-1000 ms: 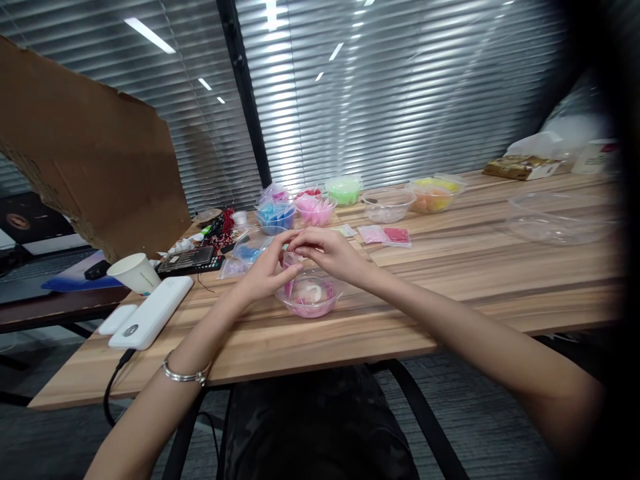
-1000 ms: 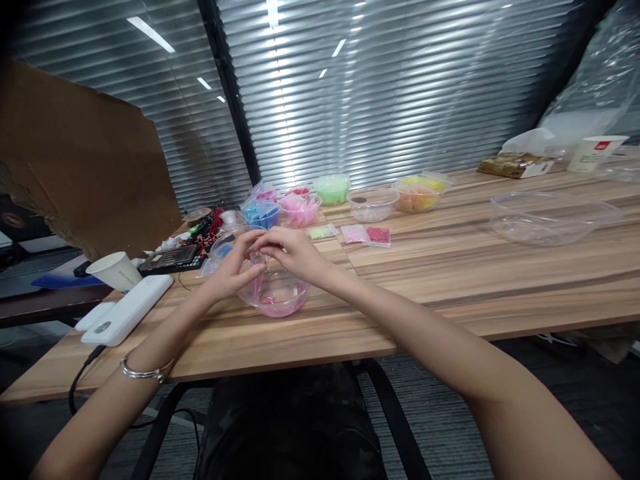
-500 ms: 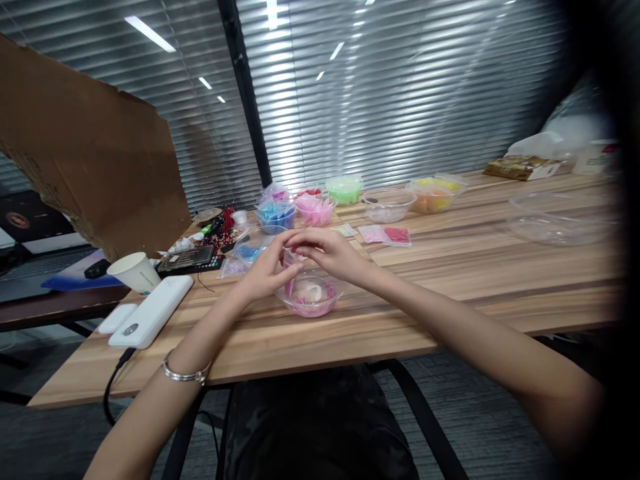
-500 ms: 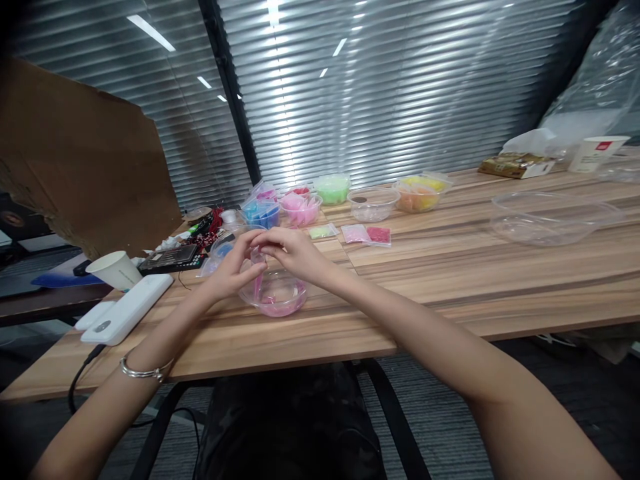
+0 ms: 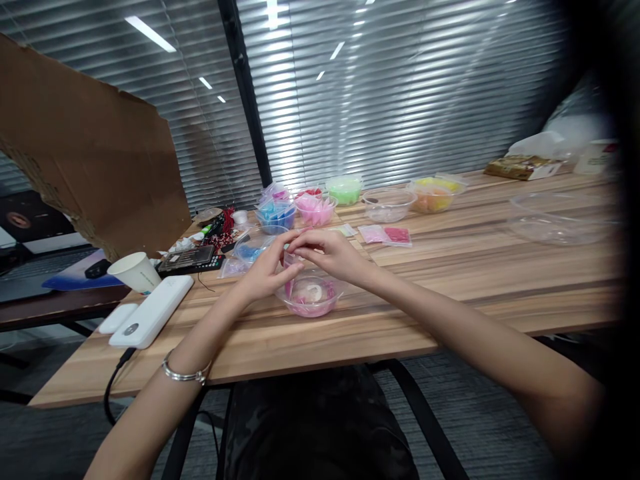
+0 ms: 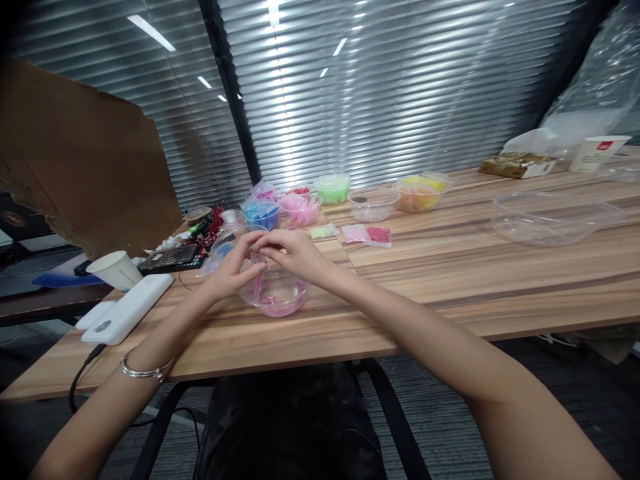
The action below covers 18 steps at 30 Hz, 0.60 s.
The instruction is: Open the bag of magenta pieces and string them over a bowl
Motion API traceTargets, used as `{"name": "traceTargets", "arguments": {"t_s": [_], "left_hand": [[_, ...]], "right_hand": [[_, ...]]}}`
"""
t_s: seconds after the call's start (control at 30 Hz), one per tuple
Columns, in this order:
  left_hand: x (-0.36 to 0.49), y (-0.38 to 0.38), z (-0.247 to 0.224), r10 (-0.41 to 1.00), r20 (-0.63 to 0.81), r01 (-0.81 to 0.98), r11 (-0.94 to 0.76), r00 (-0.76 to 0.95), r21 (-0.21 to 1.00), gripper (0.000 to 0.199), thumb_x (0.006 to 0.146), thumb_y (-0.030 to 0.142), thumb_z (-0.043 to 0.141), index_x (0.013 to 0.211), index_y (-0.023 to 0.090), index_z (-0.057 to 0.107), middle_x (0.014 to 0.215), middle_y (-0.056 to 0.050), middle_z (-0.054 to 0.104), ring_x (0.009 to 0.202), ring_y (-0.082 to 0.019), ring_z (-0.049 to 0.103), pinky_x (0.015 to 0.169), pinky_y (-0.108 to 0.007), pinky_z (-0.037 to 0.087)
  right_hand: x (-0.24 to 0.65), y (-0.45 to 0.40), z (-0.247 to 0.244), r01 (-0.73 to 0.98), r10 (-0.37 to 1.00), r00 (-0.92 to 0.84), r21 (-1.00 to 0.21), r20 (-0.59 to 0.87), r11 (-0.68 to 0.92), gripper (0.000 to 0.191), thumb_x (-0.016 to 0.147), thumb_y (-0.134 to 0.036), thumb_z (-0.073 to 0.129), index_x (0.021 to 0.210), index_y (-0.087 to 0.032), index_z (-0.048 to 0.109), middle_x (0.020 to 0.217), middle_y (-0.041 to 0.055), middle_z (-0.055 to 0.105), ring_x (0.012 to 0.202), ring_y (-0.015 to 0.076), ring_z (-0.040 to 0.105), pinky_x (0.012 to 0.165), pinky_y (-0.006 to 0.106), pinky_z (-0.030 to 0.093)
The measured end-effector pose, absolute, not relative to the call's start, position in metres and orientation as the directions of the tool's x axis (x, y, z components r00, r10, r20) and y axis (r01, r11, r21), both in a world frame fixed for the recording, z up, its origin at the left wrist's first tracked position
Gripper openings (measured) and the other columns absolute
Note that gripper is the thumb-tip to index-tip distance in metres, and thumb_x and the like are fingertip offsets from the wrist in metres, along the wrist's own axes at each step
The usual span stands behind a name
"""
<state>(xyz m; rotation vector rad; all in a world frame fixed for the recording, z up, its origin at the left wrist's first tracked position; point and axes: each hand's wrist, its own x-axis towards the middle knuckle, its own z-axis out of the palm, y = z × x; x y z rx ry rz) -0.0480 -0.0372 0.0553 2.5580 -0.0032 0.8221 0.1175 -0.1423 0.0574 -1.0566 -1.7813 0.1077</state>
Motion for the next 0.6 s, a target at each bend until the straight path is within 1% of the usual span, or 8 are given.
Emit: {"name": "traceTargets", "arguments": {"t_s": [0.27, 0.47, 0.6], "left_hand": [[-0.0481, -0.0404, 0.0575, 0.146, 0.535, -0.119, -0.895, 0.832, 0.43, 0.054, 0.089, 0.044, 0.055, 0.135, 0.022, 0.038, 0.133, -0.012, 0.048, 0.12, -0.027, 0.047, 0.104, -0.043, 0.04], [-0.0482, -0.04, 0.0573, 0.147, 0.537, -0.124, -0.892, 0.83, 0.435, 0.055, 0.089, 0.044, 0.055, 0.136, 0.022, 0.037, 0.135, -0.012, 0.046, 0.123, -0.027, 0.046, 0.106, -0.043, 0.038], [-0.0476, -0.0396, 0.0574, 0.144, 0.539, -0.129, -0.89, 0.83, 0.437, 0.055, 0.089, 0.044, 0.055, 0.136, 0.022, 0.038, 0.135, -0.012, 0.046, 0.122, -0.027, 0.046, 0.106, -0.042, 0.038]], "right_hand": [[0.1173, -0.142, 0.0577, 0.609, 0.702, -0.111, -0.51, 0.704, 0.608, 0.015, 0.088, -0.013, 0.055, 0.096, -0.018, 0.067, 0.095, 0.0034, 0.069, 0.086, 0.0141, 0.063, 0.079, 0.029, 0.049], [0.1172, -0.1422, 0.0573, 0.592, 0.677, -0.102, -0.502, 0.729, 0.631, 0.017, 0.087, -0.012, 0.056, 0.097, -0.018, 0.068, 0.096, 0.0039, 0.07, 0.088, 0.0148, 0.064, 0.079, 0.03, 0.049], [0.1169, -0.1426, 0.058, 0.598, 0.683, -0.096, -0.507, 0.724, 0.621, 0.018, 0.087, -0.011, 0.054, 0.097, -0.018, 0.068, 0.097, 0.0039, 0.07, 0.088, 0.0149, 0.064, 0.079, 0.03, 0.049]]}}
